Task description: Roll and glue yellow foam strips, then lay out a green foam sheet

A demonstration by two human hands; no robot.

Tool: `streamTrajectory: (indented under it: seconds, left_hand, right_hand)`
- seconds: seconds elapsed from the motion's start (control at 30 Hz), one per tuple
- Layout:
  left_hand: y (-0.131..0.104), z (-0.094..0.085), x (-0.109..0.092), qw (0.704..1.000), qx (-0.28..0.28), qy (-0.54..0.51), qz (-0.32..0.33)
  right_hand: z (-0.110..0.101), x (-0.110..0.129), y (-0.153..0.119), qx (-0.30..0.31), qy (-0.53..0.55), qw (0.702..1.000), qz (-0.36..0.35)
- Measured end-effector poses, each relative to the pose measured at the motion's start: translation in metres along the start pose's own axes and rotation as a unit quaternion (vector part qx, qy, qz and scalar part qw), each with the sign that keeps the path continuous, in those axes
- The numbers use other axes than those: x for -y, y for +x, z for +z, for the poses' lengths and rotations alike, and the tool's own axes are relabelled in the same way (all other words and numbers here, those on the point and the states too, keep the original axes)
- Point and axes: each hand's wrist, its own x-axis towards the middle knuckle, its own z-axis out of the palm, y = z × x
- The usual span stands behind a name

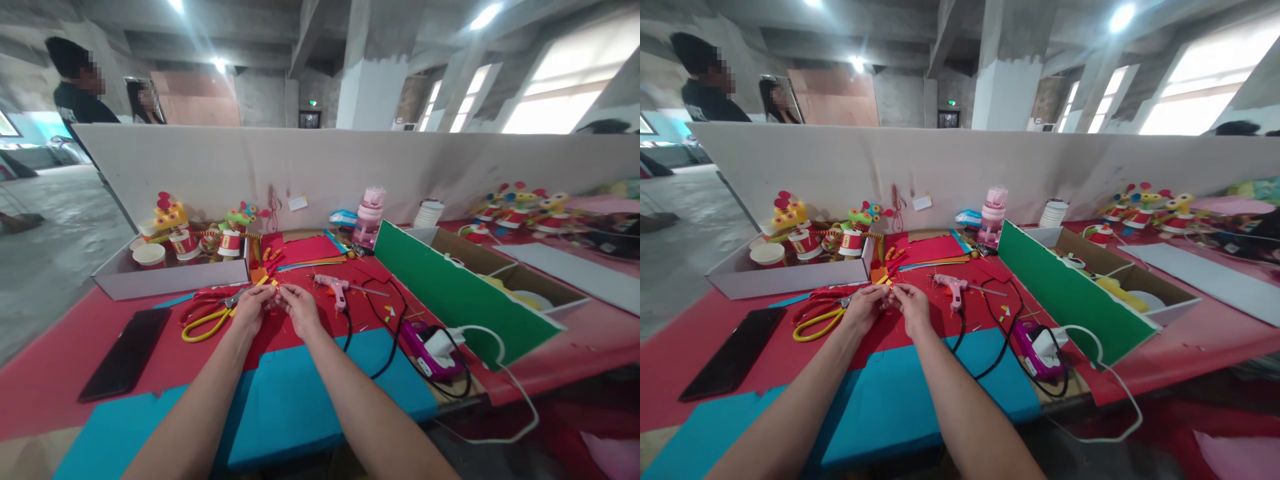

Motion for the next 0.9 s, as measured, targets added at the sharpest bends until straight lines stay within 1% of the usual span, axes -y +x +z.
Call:
streamTrajectory:
  seconds: [0.17,0.3,0.43,0.63,0.9]
  left_hand:
    - [-0.001,0.002,0.001,1.000,-0.003,0.001,0.003]
    - [-0.004,0.006,0.000,1.000,-0.004,-0.007,0.019]
    - [-0.006,0.008,-0.001,1.000,-0.006,-0.003,0.020]
    - [-0.009,0.011,-0.006,0.999,-0.027,-0.008,0.019]
    - [-0.009,0.012,-0.005,1.000,-0.025,0.002,0.016]
  right_hand:
    - [-0.001,-0.002,0.002,-0.024,-0.009,1.000,-0.007]
    - [0.000,-0.002,0.003,-0.044,-0.019,0.999,-0.018]
    - [0.001,-0.001,0.003,-0.047,-0.018,0.999,-0.016]
    - [0.001,0.000,0.002,-0.052,-0.018,0.998,-0.017]
    - [0.002,0.001,0.000,-0.066,-0.058,0.996,-0.028]
